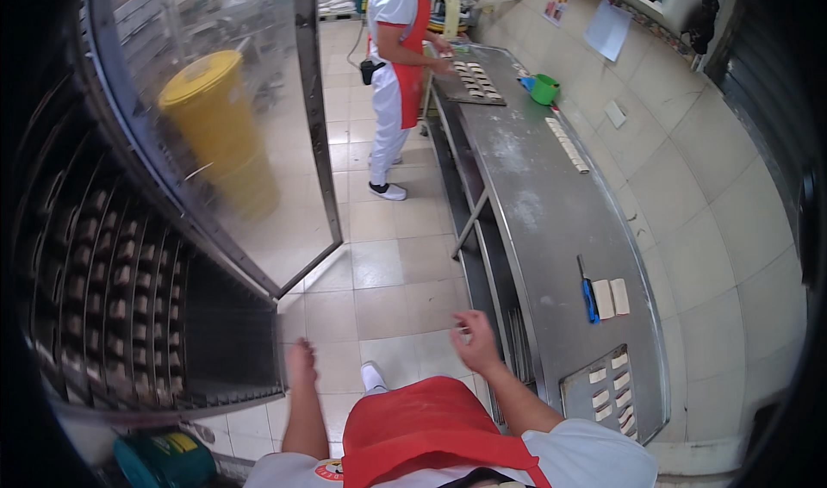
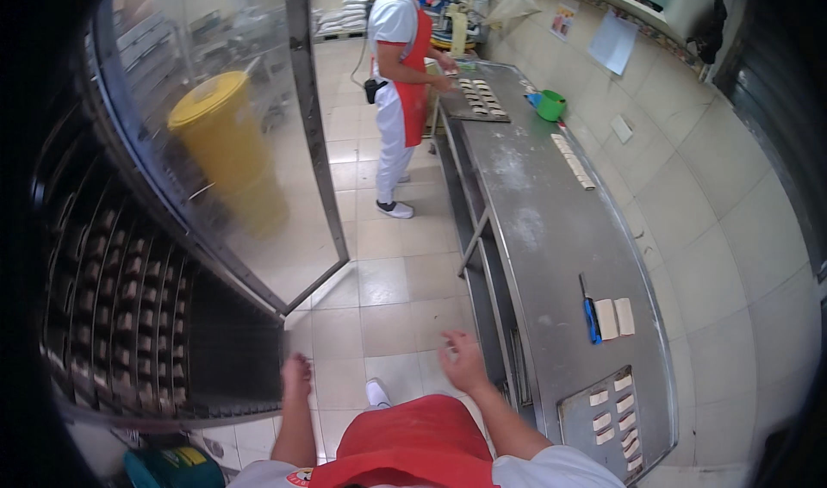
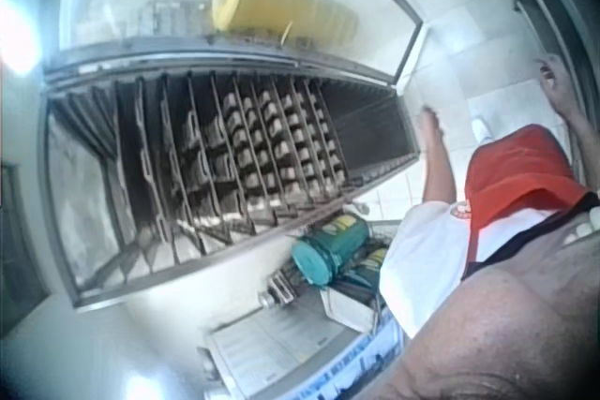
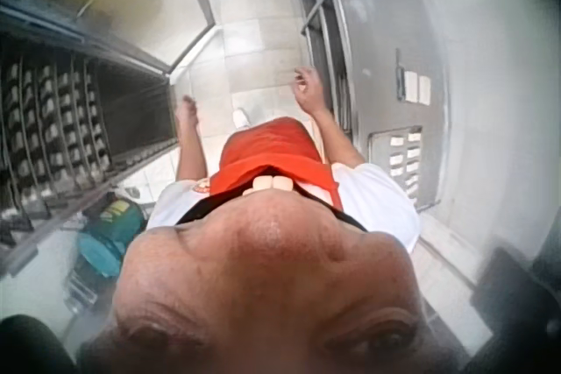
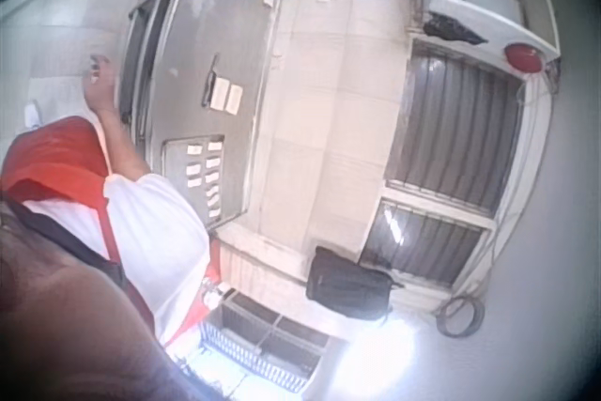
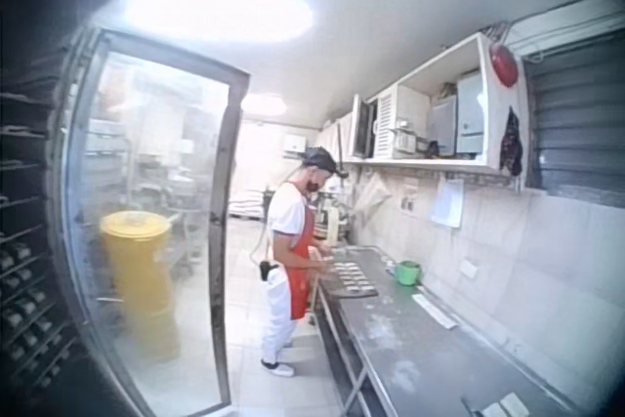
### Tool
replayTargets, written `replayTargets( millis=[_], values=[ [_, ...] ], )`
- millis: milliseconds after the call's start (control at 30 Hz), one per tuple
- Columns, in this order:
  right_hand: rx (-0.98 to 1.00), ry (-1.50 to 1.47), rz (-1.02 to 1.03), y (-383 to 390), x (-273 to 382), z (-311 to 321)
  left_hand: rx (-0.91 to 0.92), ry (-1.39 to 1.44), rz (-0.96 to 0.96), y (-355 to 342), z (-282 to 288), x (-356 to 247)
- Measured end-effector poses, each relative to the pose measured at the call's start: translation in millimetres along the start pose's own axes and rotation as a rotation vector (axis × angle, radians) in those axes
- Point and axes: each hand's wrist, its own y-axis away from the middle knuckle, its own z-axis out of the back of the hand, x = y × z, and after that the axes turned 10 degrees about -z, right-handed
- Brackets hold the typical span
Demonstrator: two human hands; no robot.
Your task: The person removes trays of dough from a proofing rack, places them on a stainless steel table, cuts the dough pieces with a tool, and then places the trays into an industrial oven.
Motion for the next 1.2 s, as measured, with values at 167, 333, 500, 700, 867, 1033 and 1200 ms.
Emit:
replayTargets(
  millis=[167,333,500,700,867,1033,1200],
  values=[
    [-0.456,0.368,-0.419,-24.8,-115.9,105.5,1.192,-0.36,0.05,122.1,-191.7,22.3],
    [-0.326,0.694,-0.745,-47.3,-159.1,159.0,1.836,-0.952,-0.642,104.8,-280.7,15.7],
    [-0.273,0.796,-0.737,-84.5,-181.0,142.7,0.987,-1.135,-0.339,-61.1,-230.4,67.8],
    [-0.286,0.74,-0.752,-97.2,-170.2,164.5,0.994,-2.009,0.092,-139.8,-163.3,25.2],
    [-0.217,0.689,-0.762,-107.0,-175.0,161.2,0.973,-2.103,-0.158,-143.6,-249.8,33.5],
    [-0.363,0.738,-0.789,-97.8,-189.0,174.7,1.391,-1.386,-0.39,-28.4,-536.4,64.6],
    [-0.357,0.68,-0.681,-117.4,-192.3,178.5,1.773,-1.198,-0.278,79.7,-635.7,9.3]
  ],
)
